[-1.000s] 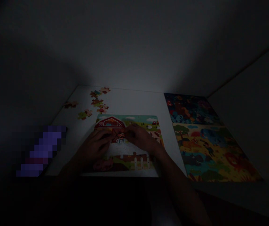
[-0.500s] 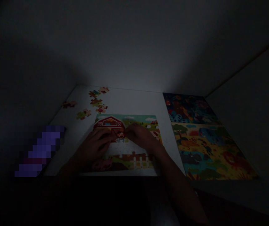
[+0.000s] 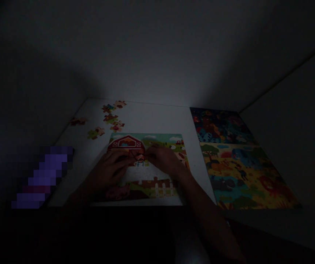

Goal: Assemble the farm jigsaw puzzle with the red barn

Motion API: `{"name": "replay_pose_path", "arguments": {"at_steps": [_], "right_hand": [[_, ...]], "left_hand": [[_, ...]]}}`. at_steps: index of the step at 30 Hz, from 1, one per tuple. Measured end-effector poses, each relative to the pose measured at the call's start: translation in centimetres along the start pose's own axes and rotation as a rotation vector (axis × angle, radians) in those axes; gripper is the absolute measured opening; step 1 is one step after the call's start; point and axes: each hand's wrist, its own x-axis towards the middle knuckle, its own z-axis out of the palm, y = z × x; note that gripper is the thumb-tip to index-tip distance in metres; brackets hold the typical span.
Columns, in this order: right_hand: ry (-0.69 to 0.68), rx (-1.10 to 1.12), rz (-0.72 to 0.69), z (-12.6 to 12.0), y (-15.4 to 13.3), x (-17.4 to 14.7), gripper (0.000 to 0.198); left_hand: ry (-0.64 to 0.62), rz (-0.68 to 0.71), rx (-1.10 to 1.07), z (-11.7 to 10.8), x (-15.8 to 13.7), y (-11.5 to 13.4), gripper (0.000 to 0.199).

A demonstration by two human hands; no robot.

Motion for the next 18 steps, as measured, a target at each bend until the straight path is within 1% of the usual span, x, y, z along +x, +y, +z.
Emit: {"name": "replay_pose_path", "arguments": {"at_steps": [5,8,14,18], "right_hand": [[-0.001,-0.001,-0.008,0.24,0.27,0.05,0.018],[-0.004,-0.001,-0.030,0.36,0.43,0.13,0.015],[-0.029,-0.031,-0.022,-0.09,-0.26,0.03,0.016],[-0.005,0.002,-0.023,-0.04,-0.03,-0.12,0.015]], "left_hand": [[0.007,0.009,0.003,0.06,0.01,-0.06,0.042],[-0.021,-0.009,0.030,0.04,-0.04,0.03,0.041],[-0.055,-0.026,0.066,-0.37,0.10,0.37,0.035],[-0.078,-0.031,0.073,-0.74,0.88,0.67,0.031]]}}
